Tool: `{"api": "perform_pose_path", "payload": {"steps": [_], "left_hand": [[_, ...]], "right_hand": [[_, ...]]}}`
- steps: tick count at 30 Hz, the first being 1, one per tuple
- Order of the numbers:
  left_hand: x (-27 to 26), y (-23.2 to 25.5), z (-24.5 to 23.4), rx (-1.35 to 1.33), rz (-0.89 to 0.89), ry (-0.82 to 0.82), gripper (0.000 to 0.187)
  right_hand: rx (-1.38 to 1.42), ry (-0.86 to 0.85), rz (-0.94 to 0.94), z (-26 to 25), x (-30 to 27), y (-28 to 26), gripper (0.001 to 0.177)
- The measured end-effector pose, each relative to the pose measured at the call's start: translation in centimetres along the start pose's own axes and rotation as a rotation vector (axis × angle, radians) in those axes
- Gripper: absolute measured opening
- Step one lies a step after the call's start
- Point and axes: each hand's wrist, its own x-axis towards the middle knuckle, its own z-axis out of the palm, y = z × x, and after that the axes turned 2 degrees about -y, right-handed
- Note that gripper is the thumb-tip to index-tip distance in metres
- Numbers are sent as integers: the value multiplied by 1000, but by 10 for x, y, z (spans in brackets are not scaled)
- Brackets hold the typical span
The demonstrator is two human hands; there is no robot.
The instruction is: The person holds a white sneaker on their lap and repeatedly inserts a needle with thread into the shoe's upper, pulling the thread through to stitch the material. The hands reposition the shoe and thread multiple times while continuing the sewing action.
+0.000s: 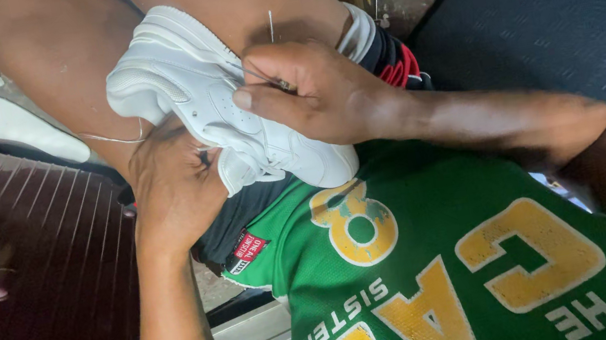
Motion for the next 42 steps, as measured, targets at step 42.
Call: {"api": "perform_pose_path", "payload": {"steps": [42], "left_hand": [[-28,-9,14,-783,-331,-257,27]], "right_hand": [[-615,-118,-194,-47,-84,-22,33]]}}
